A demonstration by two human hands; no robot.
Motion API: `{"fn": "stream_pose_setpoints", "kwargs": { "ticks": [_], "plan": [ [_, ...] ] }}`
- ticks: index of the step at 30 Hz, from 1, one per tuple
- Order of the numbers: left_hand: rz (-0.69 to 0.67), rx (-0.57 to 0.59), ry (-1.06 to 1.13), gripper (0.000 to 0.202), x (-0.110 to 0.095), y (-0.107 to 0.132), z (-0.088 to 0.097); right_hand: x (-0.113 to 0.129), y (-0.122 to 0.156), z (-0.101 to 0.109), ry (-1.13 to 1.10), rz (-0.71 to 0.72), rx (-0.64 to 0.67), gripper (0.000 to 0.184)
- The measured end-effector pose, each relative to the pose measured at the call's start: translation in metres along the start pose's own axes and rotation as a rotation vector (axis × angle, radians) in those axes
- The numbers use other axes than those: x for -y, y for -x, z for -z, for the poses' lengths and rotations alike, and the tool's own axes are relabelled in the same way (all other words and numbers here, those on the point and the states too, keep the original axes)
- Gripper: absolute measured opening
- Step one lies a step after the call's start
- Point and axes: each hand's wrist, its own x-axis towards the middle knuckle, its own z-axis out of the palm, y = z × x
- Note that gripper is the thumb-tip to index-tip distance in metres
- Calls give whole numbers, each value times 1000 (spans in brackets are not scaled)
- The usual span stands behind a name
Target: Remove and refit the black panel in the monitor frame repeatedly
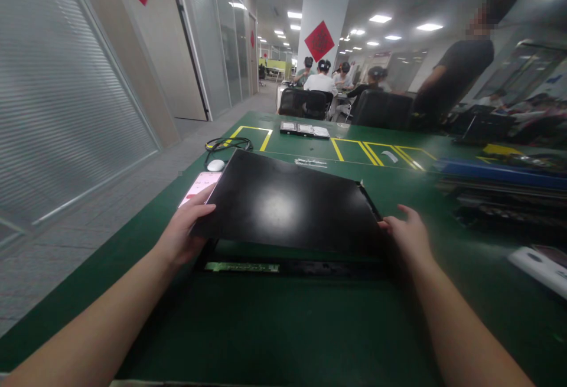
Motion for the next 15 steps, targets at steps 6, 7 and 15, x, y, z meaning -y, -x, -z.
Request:
{"fn": "stream_pose_setpoints", "kwargs": {
  "ticks": [6,7,15],
  "plan": [
    [-1,-2,-29,65,1,1,-2,4,1,6,112,13,-43,76],
    [2,-13,-30,64,1,0,-2,3,0,6,119,14,-40,76],
    [13,-62,-44,54,4,-1,2,-3,-4,6,151,44,-16,75]
  ]
}}
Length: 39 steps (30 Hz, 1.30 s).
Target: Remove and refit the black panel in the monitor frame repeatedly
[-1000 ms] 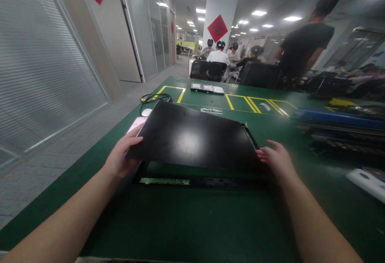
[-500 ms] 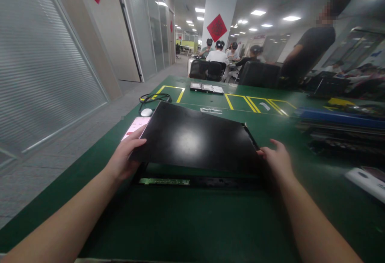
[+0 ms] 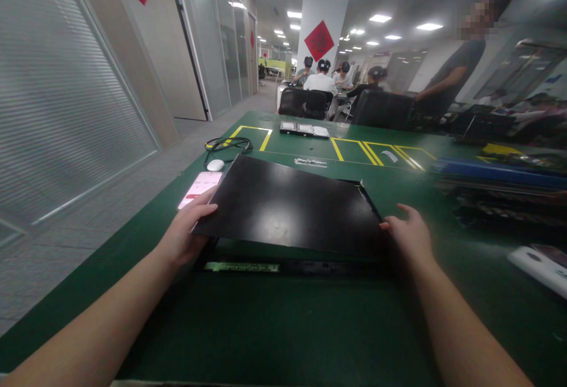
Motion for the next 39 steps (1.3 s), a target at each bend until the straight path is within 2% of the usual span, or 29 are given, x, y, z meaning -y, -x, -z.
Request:
{"fn": "stream_pose_setpoints", "kwargs": {
  "ticks": [12,24,39],
  "plan": [
    [17,36,-49,59,1,-1,1,5,3,3,32,-34,-37,72],
    [52,99,-112,60,0,0,2,6,5,4,95,9,-40,68],
    [155,23,-109,62,2,-4,2,7,6,6,261,78,9,58]
  ]
}}
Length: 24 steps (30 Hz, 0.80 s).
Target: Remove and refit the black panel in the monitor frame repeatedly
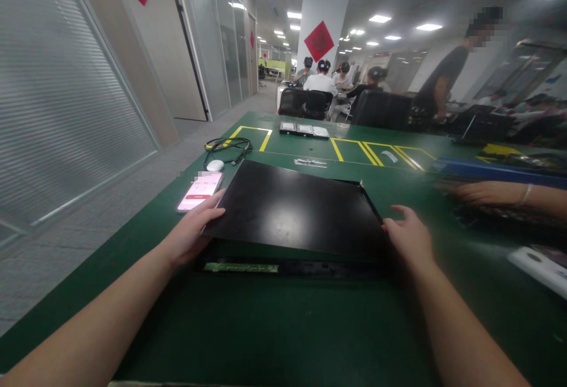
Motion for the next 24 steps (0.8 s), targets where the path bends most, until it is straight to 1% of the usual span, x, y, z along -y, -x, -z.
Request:
{"fn": "stream_pose_setpoints", "kwargs": {
  "ticks": [4,8,13,16,21,24],
  "plan": [
    [3,5,-8,64,0,1,0,0,0,0,22,15,3,56],
    [-21,-3,-14,56,2,0,1,-2,0,-1,30,51,-2,54],
    [-23,4,-5,51,3,-1,1,-2,-1,-1,52,52,15,50],
    [-30,10,-23,52,2,0,-1,-2,0,0,56,68,4,48],
    [-20,7,-23,62,0,2,-5,-2,-1,0,70,62,11,47],
    [-12,-4,-28,61,0,2,-6,-3,-1,-1,65,57,21,45]
  ]
}}
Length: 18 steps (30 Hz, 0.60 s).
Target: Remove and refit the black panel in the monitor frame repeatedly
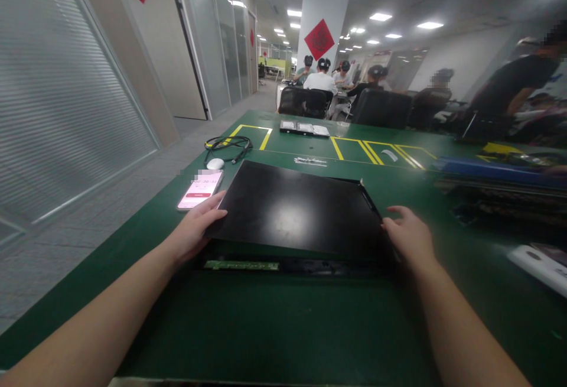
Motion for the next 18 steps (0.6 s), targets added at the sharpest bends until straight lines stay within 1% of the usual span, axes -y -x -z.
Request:
{"fn": "stream_pose_setpoints", "kwargs": {
  "ticks": [9,15,18],
  "plan": [
    [-2,23,16,60,2,-2,0,0,-1,1,5,10,-12,37],
    [-11,60,39,69,1,-1,-2,1,0,1,15,-6,10,34],
    [-7,39,58,75,2,-1,-1,2,1,2,27,-8,18,32]
  ]
}}
